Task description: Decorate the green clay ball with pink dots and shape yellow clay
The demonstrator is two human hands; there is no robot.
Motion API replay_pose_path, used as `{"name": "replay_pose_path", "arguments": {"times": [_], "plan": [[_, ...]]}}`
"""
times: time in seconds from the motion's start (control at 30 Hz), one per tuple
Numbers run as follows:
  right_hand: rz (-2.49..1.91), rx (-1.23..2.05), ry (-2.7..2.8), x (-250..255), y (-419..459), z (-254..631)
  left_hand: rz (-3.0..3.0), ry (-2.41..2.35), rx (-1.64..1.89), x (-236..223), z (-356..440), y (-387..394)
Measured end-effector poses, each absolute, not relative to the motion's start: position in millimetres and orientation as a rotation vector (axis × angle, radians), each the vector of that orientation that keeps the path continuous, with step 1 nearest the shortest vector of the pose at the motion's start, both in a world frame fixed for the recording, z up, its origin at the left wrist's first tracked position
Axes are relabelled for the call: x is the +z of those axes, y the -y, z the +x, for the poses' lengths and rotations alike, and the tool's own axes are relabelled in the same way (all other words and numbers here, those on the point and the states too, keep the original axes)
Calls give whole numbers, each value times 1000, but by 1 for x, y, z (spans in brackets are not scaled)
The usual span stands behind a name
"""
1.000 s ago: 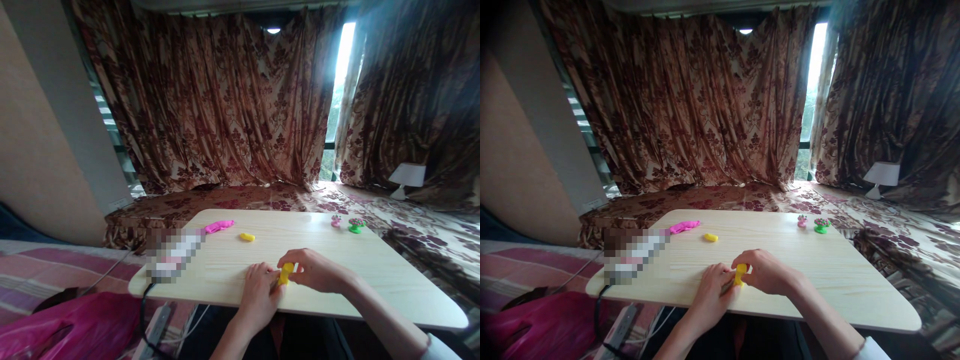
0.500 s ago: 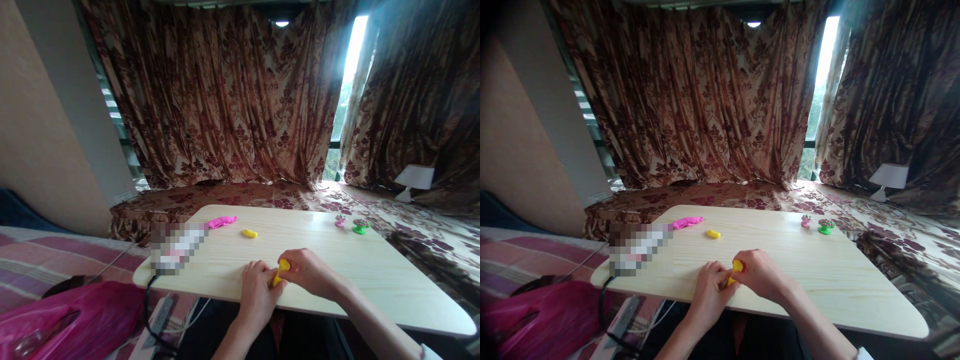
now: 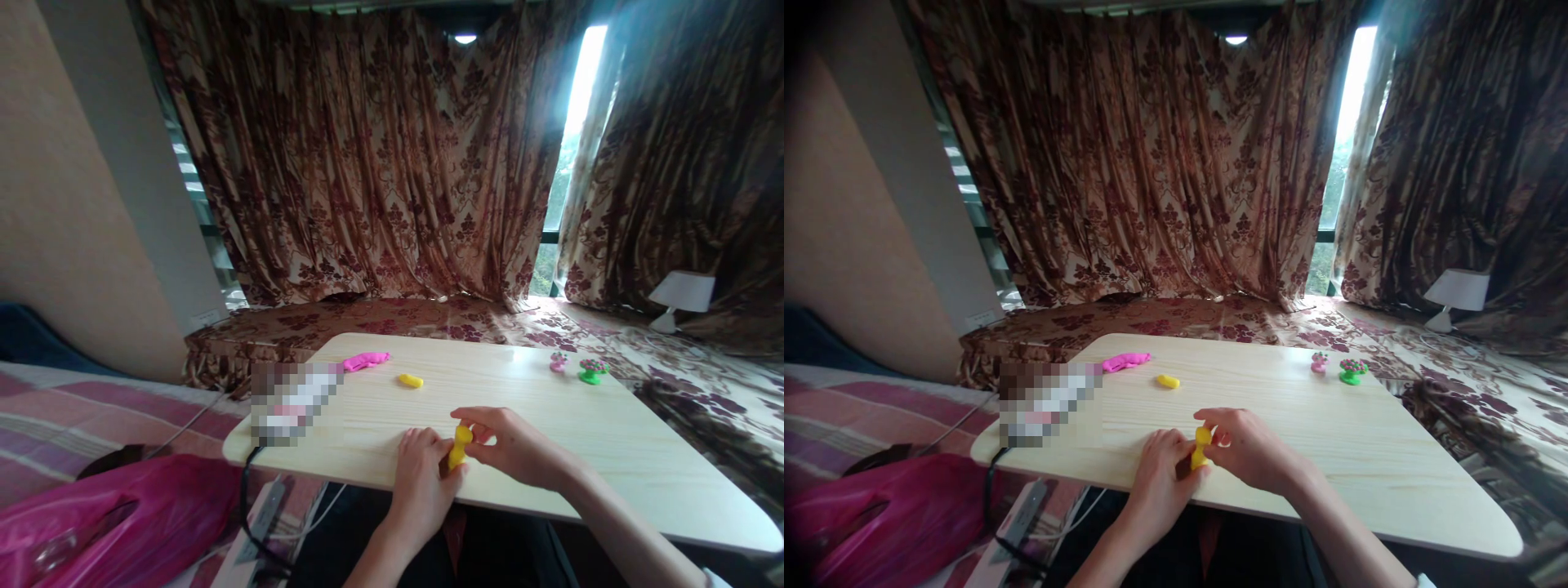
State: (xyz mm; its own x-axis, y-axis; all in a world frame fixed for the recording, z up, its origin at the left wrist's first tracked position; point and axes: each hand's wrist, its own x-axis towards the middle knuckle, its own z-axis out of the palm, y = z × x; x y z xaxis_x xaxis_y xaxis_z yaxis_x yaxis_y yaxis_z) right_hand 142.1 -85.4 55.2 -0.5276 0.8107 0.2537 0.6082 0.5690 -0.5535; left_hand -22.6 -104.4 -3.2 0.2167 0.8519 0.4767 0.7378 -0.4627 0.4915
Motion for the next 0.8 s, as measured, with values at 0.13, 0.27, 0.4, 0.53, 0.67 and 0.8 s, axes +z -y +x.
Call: {"name": "replay_pose_path", "arguments": {"times": [0.13,0.27,0.4,0.53,0.67,0.8], "plan": [[-1116,560,2323,56,82,141,2289,-1510,1070,-3,-23,103],[-1197,526,2278,53,80,137,2229,-1465,1113,-1,-23,103],[-1177,567,2284,60,85,142,2091,-1298,1182,4,-25,104],[-1011,558,2357,79,96,150,1923,-1121,1162,17,-31,109],[-990,538,2422,91,104,149,1745,-918,1032,33,-35,112],[-975,500,2431,93,109,144,1634,-850,986,41,-37,108]]}}
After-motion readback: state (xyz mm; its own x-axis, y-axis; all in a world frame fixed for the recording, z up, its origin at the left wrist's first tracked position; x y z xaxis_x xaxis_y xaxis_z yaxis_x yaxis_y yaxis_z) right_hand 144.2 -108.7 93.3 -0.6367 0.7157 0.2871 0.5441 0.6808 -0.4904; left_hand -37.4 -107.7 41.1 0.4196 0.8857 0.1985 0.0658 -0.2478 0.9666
